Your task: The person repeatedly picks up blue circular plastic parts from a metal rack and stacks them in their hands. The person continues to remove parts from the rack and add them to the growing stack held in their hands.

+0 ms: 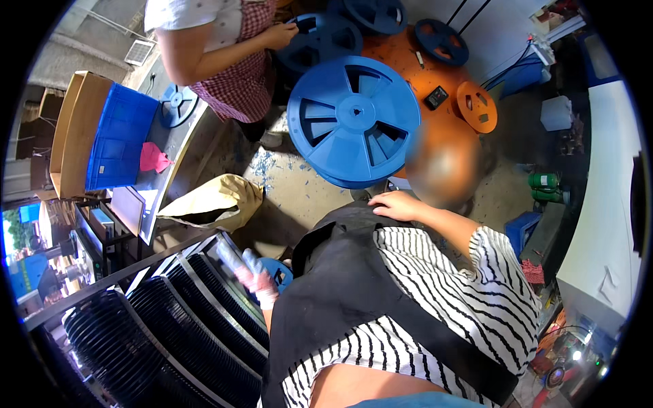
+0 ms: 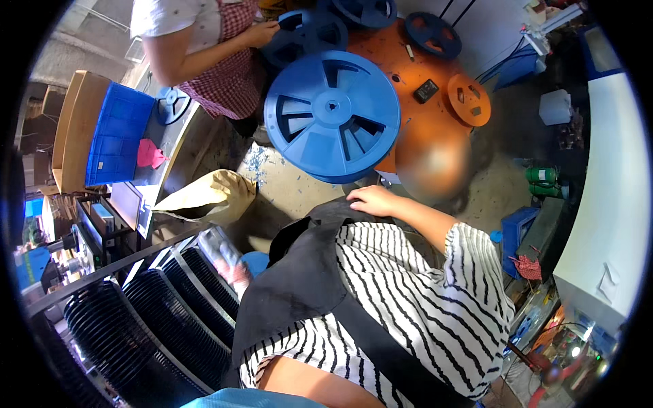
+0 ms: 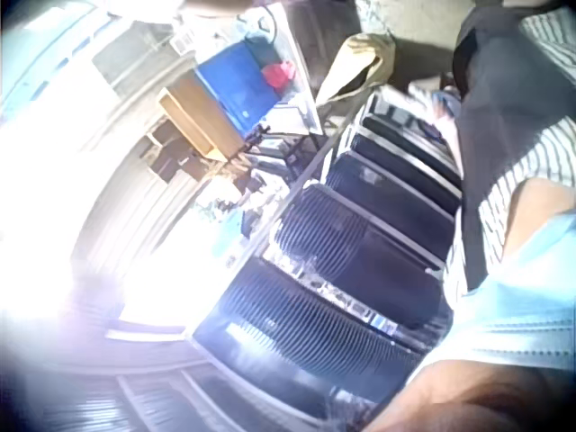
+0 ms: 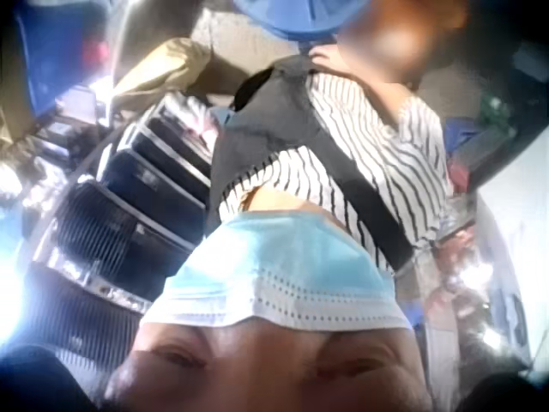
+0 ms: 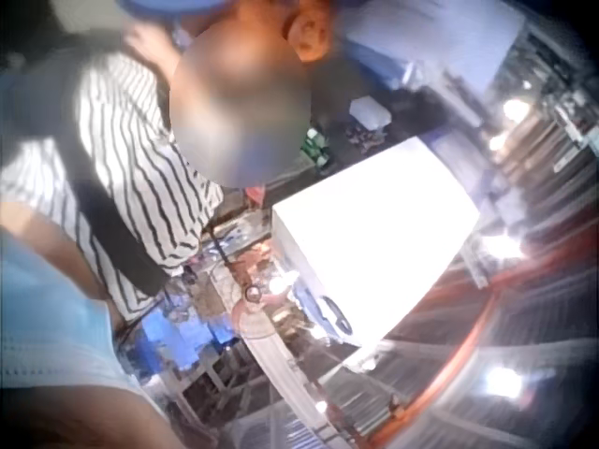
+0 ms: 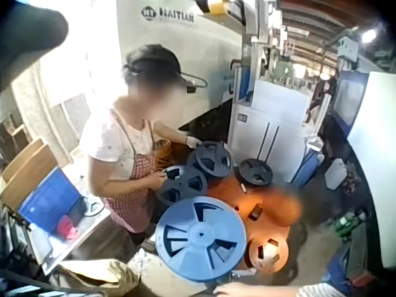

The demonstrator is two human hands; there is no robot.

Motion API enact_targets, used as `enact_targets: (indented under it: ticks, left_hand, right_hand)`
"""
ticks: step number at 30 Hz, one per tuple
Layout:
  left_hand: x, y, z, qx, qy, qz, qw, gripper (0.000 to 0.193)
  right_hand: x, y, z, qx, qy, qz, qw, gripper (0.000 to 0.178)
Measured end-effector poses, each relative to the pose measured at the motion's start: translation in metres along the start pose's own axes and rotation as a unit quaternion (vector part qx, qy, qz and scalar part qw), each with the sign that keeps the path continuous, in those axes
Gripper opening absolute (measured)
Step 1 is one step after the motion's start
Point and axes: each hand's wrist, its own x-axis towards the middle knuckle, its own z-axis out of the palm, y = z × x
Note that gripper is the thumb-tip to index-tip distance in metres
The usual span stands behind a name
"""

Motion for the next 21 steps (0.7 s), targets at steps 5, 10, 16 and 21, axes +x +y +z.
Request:
enact_targets:
  ticks: [5, 10, 16, 21]
  left_hand:
    - [0.057, 0.099, 0.11, 0.009, -0.113, 0.098, 0.989, 0.055]
    - [0.098, 0.193, 0.179, 0.292, -0.363, 0.314, 0.827, 0.098]
    - [0.132, 0.194, 0.196, 0.495, -0.516, 0.397, 0.574, 0.101]
    - [0.136, 0.164, 0.214, 0.503, -0.497, 0.476, 0.523, 0.08]
  right_hand:
    - [-0.037, 0.025, -0.07, 0.126, 0.186, 0.08, 0.971, 0.014]
    - [-0.042, 0.091, -0.098, 0.461, 0.346, -0.031, 0.817, 0.011]
    - [-0.045, 0.047, -0.145, 0.118, 0.33, 0.075, 0.933, 0.015]
    - [-0.039, 0.093, -0.103, 0.033, 0.301, 0.07, 0.95, 0.013]
